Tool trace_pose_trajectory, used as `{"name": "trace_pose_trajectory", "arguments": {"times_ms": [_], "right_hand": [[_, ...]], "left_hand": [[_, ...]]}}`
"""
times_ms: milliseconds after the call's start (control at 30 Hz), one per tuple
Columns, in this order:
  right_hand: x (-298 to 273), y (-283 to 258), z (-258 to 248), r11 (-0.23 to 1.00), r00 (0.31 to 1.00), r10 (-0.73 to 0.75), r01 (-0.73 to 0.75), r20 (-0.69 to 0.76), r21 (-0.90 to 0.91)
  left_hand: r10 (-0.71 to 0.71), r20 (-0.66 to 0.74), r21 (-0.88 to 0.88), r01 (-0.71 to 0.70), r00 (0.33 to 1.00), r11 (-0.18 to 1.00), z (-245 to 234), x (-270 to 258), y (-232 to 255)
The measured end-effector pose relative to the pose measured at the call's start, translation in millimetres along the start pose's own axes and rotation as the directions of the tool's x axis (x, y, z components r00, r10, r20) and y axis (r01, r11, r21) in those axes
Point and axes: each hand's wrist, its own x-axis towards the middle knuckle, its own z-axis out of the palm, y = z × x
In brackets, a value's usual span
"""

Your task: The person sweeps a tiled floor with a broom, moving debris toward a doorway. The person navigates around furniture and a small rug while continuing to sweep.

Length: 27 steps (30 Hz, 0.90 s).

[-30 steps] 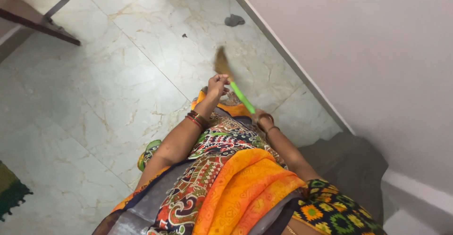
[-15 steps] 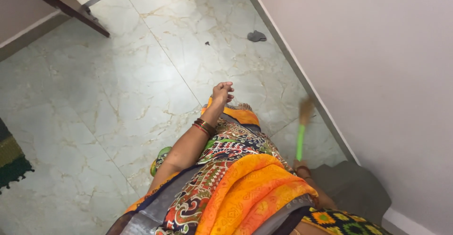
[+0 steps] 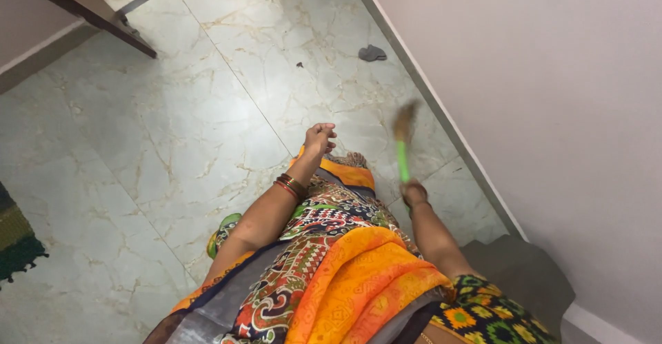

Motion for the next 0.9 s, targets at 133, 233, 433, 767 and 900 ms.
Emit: {"name": "trace_pose_trajectory", "arguments": {"times_ms": [133,233,433,767,900], "right_hand": [[34.6,-76.2,-18.9,0.986,0.992,-0.029,0.049,0.119,-0.161],[43.8,-88.9,-48.0,0.964,0.971,-0.217,0.23,0.101,-0.134],[72.3,-127.5,-64.4,0.99,0.992,-0.124,0.121,-0.024,-0.077],[169.2,-185.1,-120.0,0.886,0.96,-0.186,0.257,0.212,-0.386],[204.3,-167.6,-173.6,0.836,0.888,-0.394,0.453,0.236,-0.31]], "left_hand": [[0.022,0.006,-0.029,-0.022,1.0,0.999,1.1,5.1,3.7],[0.022,-0.013,-0.037,-0.022,1.0,0.999,-2.3,4.0,12.3],[0.019,-0.144,-0.169,-0.043,0.989,0.985,-26.0,9.2,18.5],[0.008,-0.347,-0.315,-0.124,0.938,0.941,-9.5,64.0,44.4],[0.002,-0.345,-0.33,-0.123,0.939,0.936,42.8,92.7,63.7]]}}
